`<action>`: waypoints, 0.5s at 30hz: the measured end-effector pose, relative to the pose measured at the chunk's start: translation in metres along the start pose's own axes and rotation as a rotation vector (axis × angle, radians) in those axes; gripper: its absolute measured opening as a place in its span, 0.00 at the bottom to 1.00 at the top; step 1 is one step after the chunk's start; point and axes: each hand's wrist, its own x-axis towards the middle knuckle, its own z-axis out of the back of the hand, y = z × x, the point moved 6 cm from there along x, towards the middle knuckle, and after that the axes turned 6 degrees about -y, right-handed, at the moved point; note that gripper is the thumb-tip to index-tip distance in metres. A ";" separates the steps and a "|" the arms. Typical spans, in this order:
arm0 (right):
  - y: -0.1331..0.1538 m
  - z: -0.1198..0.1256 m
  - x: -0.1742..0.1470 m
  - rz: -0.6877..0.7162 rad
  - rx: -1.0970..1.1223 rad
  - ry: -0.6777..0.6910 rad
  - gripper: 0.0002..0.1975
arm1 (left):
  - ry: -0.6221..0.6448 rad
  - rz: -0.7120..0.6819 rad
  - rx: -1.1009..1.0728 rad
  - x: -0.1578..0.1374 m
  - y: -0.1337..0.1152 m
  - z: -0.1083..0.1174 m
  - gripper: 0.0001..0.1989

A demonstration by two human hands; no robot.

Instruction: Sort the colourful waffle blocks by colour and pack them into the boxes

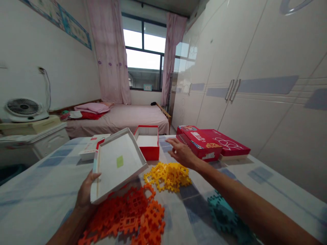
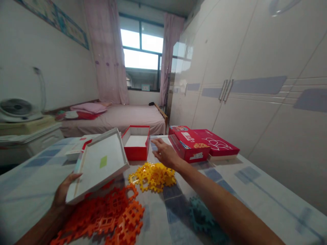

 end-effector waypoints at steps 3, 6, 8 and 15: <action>0.025 -0.048 0.024 -0.030 -0.048 0.146 0.28 | -0.026 0.006 -0.004 0.003 0.000 0.004 0.27; 0.028 -0.080 0.039 -0.194 -0.108 0.217 0.27 | -0.020 -0.029 0.013 0.005 -0.002 0.005 0.28; 0.025 -0.088 0.046 -0.292 -0.130 0.205 0.20 | -0.011 -0.064 0.035 0.007 -0.003 0.006 0.28; 0.002 -0.042 0.046 -0.454 -0.193 0.008 0.12 | 0.064 -0.130 0.102 0.007 -0.008 0.004 0.26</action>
